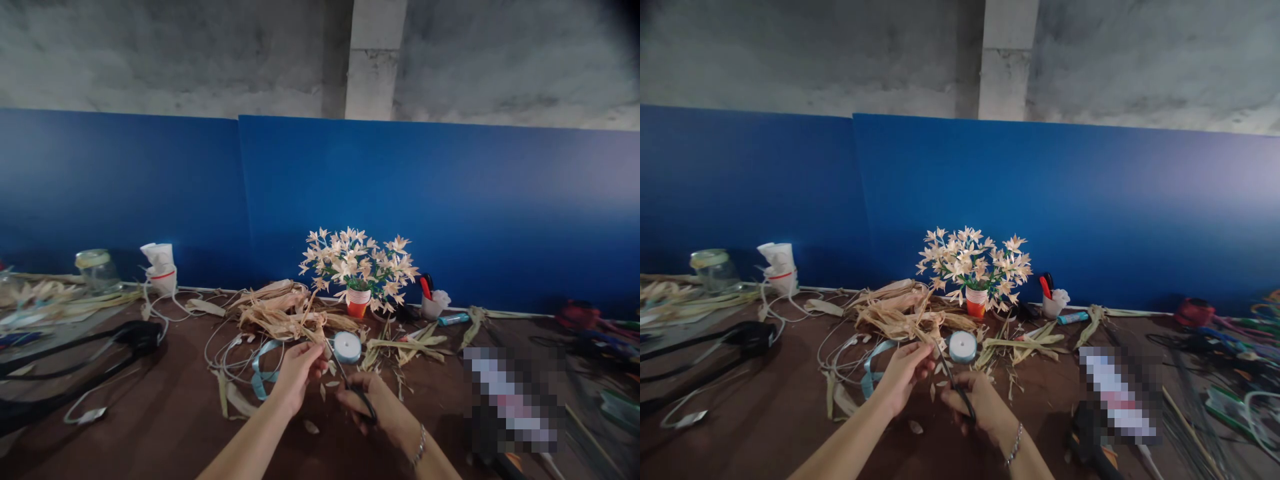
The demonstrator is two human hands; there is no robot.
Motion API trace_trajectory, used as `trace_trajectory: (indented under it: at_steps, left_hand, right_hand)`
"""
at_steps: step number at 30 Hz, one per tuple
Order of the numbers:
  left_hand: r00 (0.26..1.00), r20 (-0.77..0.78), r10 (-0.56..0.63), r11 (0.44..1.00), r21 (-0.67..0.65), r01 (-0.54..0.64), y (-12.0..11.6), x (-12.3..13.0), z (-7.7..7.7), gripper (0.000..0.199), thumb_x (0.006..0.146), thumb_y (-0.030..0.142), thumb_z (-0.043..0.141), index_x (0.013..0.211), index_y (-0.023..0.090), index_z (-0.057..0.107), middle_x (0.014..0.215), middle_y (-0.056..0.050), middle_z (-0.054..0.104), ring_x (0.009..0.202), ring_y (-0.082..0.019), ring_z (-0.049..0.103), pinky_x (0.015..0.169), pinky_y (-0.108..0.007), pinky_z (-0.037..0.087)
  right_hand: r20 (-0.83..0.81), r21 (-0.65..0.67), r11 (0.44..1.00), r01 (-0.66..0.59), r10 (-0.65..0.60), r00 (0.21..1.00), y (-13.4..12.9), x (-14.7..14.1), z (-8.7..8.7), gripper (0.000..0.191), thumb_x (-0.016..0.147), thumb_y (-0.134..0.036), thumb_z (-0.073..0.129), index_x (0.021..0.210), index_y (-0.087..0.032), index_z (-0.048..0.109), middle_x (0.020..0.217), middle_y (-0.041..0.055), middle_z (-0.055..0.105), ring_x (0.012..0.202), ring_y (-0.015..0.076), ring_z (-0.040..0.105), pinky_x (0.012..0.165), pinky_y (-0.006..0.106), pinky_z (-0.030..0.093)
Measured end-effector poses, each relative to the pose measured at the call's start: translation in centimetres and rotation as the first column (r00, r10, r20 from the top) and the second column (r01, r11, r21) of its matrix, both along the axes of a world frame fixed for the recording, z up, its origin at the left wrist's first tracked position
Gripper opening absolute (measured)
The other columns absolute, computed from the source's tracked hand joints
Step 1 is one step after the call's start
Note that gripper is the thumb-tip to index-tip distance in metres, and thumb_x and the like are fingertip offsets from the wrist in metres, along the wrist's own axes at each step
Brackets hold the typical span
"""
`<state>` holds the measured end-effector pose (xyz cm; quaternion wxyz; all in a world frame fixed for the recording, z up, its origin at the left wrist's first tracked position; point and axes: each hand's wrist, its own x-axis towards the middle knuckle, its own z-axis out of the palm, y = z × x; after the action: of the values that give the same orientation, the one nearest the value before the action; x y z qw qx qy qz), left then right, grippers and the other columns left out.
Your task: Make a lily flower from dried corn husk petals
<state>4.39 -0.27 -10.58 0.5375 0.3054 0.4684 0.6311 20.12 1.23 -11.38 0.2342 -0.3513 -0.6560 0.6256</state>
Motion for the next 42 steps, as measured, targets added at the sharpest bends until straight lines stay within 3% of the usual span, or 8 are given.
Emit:
trace_trajectory:
  at_steps: [11,35,42]
  left_hand:
    - [0.999,0.02,-0.031,0.999,0.01,0.031,-0.1,0.0,0.3,0.022,0.062,0.032,0.066,0.063,0.011,0.059,0.055,0.001,0.056,0.048,-0.006,0.05,0.043,-0.014,0.031]
    - [0.998,-0.048,-0.047,0.998,-0.032,0.046,0.0,-0.7,0.6,0.019,0.061,0.03,0.065,0.059,0.011,0.06,0.052,-0.001,0.058,0.048,-0.008,0.053,0.041,-0.015,0.034]
    - [0.992,-0.106,-0.072,0.997,-0.042,0.068,0.0,-1.1,0.8,0.019,0.061,0.029,0.064,0.056,0.011,0.058,0.05,-0.001,0.057,0.047,-0.008,0.052,0.041,-0.015,0.034]
  right_hand:
    - [-0.043,-0.06,0.998,-0.034,0.031,0.999,0.0,0.5,0.4,0.031,0.064,-0.043,0.061,0.067,-0.013,0.052,0.038,-0.0071,0.044,0.029,0.0034,0.036,0.028,0.013,0.026]
    - [0.012,0.028,0.999,-0.044,0.044,0.999,0.5,0.7,-0.7,0.03,0.067,-0.042,0.058,0.064,-0.014,0.05,0.037,-0.0084,0.041,0.028,0.0024,0.033,0.028,0.014,0.023]
    - [0.013,0.042,0.996,-0.074,0.074,0.997,0.4,0.9,-0.2,0.03,0.067,-0.042,0.059,0.061,-0.014,0.05,0.036,-0.0084,0.039,0.028,0.0024,0.032,0.028,0.014,0.022]
